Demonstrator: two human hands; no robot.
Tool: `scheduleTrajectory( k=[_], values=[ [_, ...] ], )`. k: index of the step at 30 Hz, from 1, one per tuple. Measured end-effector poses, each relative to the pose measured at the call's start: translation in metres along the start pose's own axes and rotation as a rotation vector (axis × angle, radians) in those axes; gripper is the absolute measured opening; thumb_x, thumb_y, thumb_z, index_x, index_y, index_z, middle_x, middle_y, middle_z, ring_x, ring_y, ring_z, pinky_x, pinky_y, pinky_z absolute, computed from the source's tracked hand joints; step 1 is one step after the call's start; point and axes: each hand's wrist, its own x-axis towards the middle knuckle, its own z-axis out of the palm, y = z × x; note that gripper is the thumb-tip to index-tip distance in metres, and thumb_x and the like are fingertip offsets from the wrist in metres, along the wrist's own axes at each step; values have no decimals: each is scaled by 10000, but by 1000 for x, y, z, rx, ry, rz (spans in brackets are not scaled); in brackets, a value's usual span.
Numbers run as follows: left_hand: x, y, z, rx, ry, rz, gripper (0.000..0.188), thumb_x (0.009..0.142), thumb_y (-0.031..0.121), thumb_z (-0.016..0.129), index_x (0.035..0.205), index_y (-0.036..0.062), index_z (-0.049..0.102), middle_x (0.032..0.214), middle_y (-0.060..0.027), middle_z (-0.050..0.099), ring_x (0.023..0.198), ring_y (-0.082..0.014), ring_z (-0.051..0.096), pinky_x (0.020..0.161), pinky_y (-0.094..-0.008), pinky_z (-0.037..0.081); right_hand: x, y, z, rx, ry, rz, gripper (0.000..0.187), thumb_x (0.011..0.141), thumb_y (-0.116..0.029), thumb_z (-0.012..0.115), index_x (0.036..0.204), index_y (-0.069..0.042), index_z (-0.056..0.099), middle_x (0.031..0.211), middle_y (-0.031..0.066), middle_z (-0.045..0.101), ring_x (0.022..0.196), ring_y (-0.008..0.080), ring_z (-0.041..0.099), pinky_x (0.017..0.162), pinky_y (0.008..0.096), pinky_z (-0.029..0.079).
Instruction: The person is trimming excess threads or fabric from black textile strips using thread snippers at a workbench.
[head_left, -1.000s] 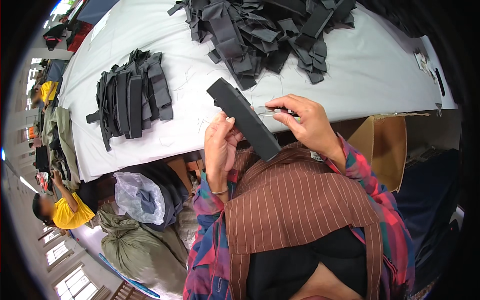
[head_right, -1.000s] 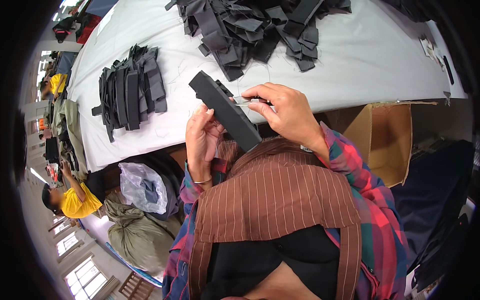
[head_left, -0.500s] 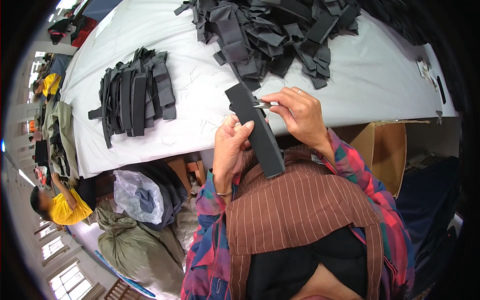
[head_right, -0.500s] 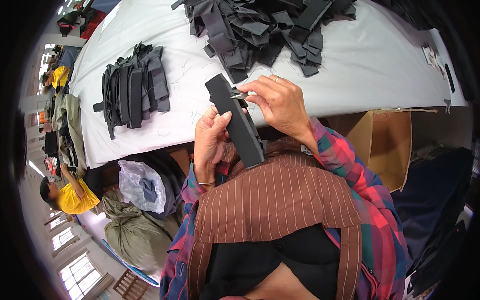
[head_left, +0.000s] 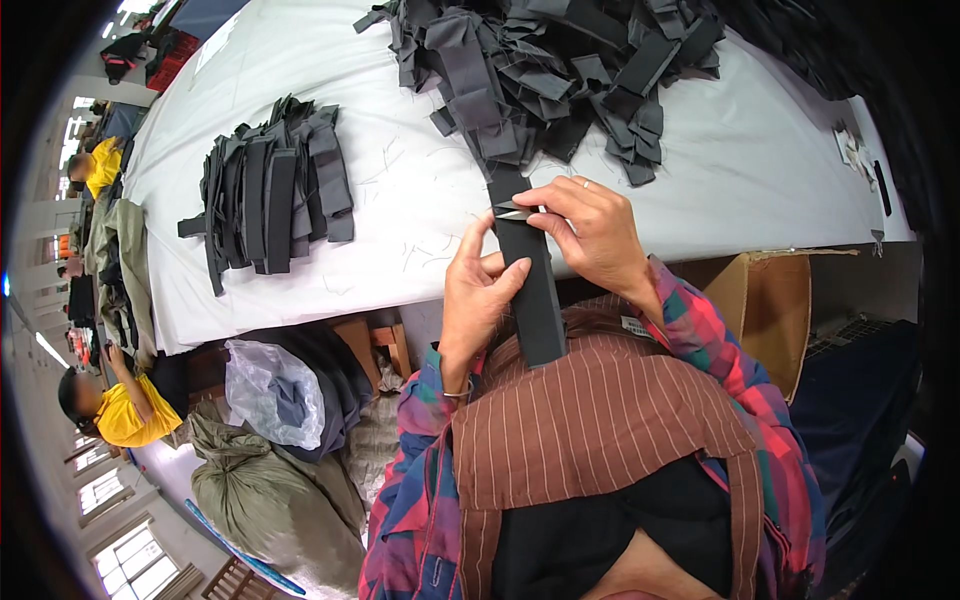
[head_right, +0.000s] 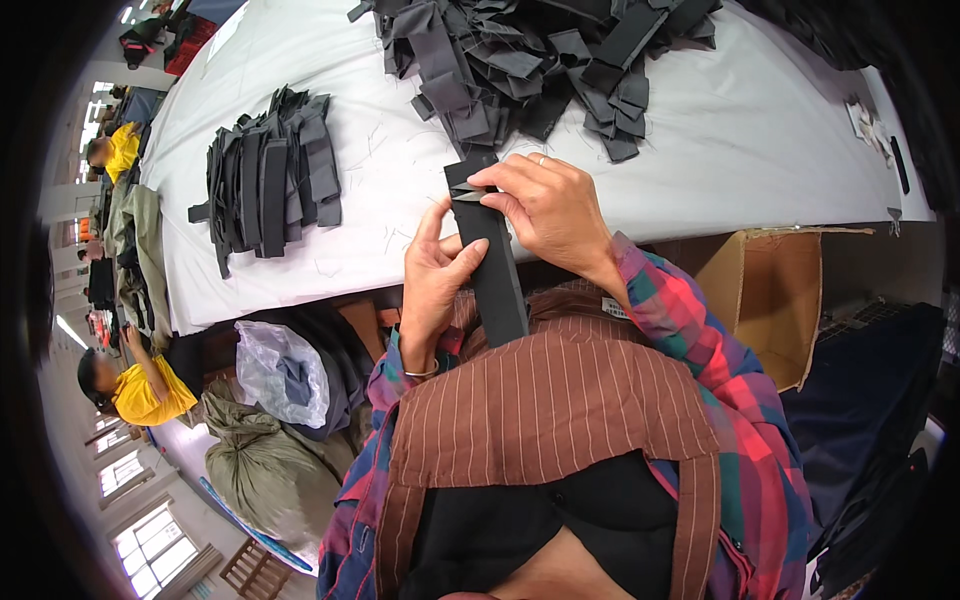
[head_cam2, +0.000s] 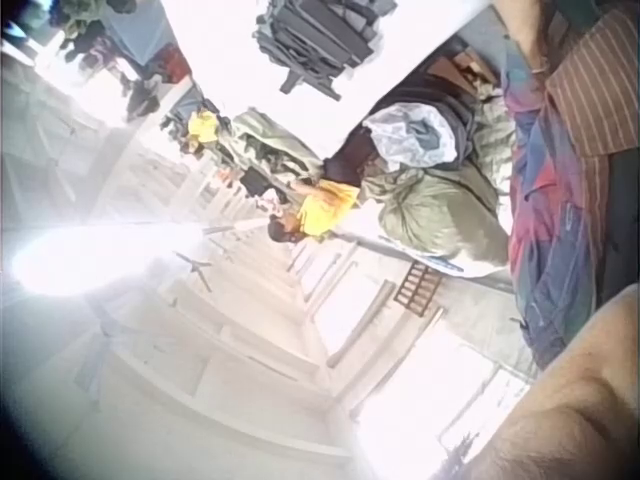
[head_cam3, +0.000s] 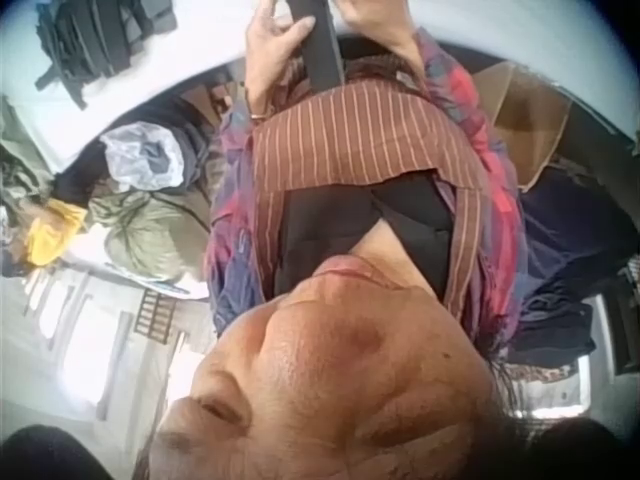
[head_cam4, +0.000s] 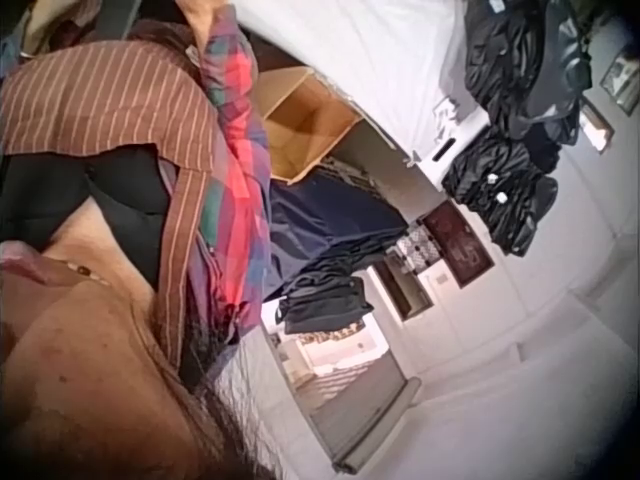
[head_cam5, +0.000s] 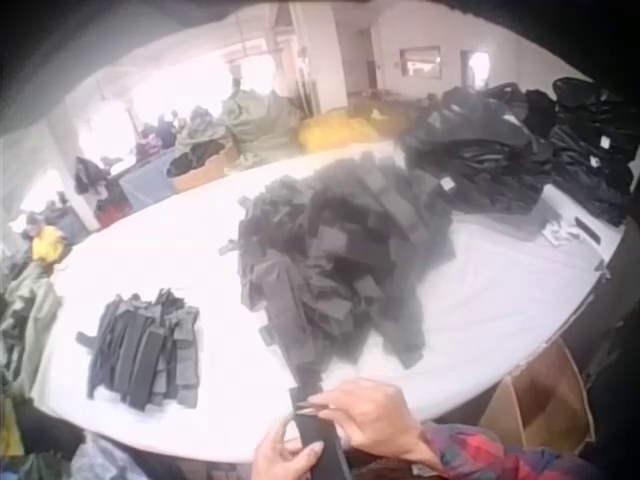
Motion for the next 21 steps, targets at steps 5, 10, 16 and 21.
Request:
scheduleTrajectory(
  k=[5,10,16,21],
  values=[
    [-1,-5,-3,-99,-96,-101,664,860,-62,577,1450,15,281,931,-70,666,779,-68,599,693,-215,507,10,4,-1,-85,31,-18,164,777,-98,677,941,-103,664,792,35,641,691,234,601,601,326,469],
    [-2,-1,-4,13,-56,-63,643,856,-81,558,1441,7,307,916,-63,659,755,-64,592,676,-208,504,15,1,-8,-145,71,-1,149,779,-144,688,924,-123,661,778,14,632,677,219,599,585,322,473],
    [0,-12,-5,173,-17,19,631,836,-86,558,1424,7,351,835,-9,619,695,-34,540,618,-194,469,14,-2,-7,-246,59,-72,158,753,-138,694,905,-128,654,763,4,619,689,214,598,585,325,469],
    [-3,-15,-2,262,48,51,615,808,-76,574,1395,21,418,716,57,552,617,0,462,548,-177,417,12,-1,-10,-381,26,-110,157,745,-156,701,892,-139,649,775,6,620,683,218,596,595,332,472]
  ],
)
